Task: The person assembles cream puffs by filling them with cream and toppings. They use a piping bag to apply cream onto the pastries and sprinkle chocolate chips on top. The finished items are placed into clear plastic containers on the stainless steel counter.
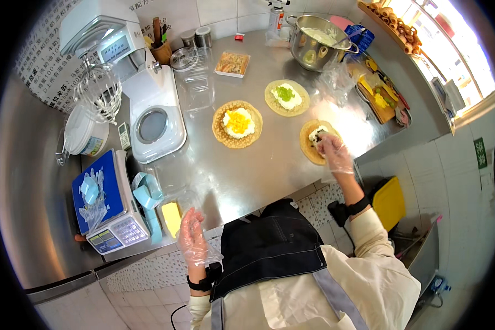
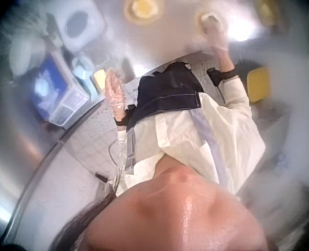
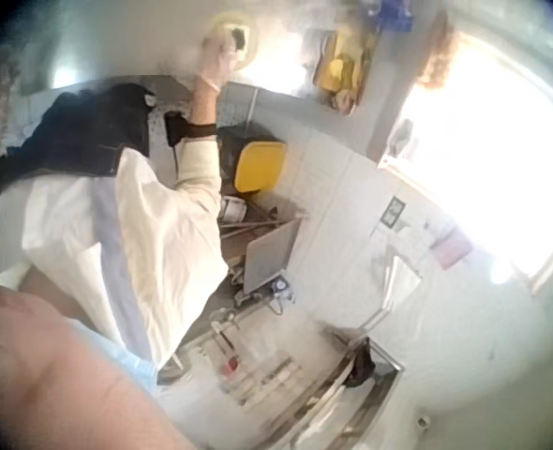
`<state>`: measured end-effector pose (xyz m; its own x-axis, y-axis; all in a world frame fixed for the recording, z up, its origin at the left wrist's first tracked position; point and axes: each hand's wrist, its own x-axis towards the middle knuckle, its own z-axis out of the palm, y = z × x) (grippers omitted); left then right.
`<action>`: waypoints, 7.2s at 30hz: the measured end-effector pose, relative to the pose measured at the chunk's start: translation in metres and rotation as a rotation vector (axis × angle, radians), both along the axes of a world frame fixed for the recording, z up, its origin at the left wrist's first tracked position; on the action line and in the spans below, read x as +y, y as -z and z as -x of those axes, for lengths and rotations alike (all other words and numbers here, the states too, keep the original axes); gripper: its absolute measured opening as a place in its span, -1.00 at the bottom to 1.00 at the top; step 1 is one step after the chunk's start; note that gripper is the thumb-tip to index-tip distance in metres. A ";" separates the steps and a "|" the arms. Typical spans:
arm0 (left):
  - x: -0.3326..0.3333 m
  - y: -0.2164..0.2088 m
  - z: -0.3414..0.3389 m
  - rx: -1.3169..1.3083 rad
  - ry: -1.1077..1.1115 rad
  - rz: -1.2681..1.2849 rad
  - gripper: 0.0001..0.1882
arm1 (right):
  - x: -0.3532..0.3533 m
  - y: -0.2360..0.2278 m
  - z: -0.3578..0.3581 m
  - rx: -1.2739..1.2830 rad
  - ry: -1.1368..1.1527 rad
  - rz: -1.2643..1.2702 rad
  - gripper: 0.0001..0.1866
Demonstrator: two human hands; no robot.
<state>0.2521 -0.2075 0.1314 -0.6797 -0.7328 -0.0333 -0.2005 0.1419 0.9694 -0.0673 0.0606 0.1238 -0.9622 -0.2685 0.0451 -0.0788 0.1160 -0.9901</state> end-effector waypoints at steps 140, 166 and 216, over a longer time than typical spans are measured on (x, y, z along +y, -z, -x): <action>0.378 0.100 0.409 -0.589 -0.394 0.698 -0.90 | 0.006 0.065 0.314 0.498 -1.898 -0.357 -0.65; 0.369 0.108 0.396 -0.640 -0.333 0.969 -0.71 | -0.033 0.089 0.274 0.461 -2.019 -0.328 -0.78; 0.333 0.095 0.376 -0.548 -0.726 0.397 -0.38 | -0.071 0.060 0.220 0.354 -2.215 -0.514 -0.75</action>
